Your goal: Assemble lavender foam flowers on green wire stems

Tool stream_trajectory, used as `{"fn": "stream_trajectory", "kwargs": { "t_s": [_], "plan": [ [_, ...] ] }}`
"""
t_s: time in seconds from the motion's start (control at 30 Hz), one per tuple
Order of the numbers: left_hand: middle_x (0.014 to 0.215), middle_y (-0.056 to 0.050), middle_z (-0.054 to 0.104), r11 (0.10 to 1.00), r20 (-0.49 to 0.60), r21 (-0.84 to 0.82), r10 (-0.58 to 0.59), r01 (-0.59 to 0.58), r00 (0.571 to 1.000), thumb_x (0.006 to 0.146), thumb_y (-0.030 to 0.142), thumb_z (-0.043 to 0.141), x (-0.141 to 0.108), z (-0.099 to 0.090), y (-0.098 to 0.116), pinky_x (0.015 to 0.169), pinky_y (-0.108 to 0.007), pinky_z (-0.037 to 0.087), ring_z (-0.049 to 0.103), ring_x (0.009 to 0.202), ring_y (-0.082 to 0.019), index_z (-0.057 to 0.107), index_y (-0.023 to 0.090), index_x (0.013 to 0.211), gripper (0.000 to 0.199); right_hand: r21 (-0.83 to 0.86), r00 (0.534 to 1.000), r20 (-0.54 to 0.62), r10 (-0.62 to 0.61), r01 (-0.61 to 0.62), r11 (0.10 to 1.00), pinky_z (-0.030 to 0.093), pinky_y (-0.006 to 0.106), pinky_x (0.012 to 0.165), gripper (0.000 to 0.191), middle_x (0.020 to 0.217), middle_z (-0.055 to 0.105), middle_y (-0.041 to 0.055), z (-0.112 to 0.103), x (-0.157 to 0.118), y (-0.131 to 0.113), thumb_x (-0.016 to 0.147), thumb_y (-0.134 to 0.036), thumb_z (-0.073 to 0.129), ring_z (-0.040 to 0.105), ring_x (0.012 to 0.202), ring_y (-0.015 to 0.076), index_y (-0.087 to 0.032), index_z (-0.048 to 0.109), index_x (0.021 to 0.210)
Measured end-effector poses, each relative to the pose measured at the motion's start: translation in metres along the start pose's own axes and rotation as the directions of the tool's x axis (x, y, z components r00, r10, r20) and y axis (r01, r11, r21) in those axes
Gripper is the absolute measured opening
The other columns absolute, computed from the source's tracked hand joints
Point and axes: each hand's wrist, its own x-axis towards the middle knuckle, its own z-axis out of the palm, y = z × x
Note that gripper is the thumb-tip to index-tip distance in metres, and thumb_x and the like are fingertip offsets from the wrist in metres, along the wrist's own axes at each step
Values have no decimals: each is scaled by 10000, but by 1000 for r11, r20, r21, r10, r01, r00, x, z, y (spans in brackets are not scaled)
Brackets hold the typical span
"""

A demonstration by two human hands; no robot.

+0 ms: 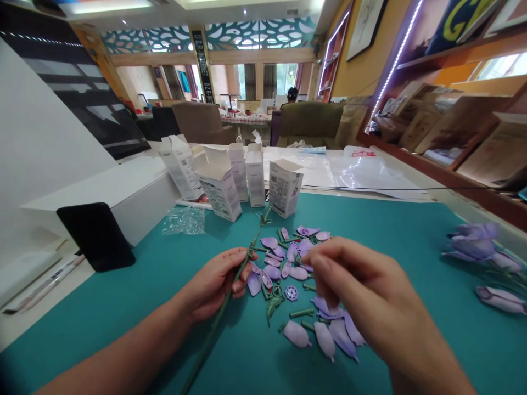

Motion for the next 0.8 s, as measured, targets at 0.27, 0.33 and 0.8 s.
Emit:
{"fn": "stream_trajectory", "kwargs": {
  "t_s": [0.27,0.33,0.8],
  "plan": [
    [557,25,508,999,-4,23,-36,36,999,857,251,519,1,0,1,394,-158,323,402,399,-51,565,133,790,143,-653,994,95,-62,109,749,436,309,649,222,883,702,41,30,42,70,841,-309,486,631,792,213,-245,687,910],
    [554,25,509,999,-15,26,-39,40,999,863,250,511,0,1,1,401,-162,329,407,399,-52,559,135,789,146,-716,984,163,-70,167,678,413,298,621,222,880,687,49,34,40,79,849,-349,501,615,785,213,-246,683,924],
    [554,33,525,998,-17,62,-23,24,1000,823,253,554,-1,2,-2,413,-171,330,432,402,-55,551,143,787,116,-722,996,44,-79,86,686,370,276,561,191,744,697,20,31,41,79,833,-350,515,606,649,192,-252,679,815]
  ]
}}
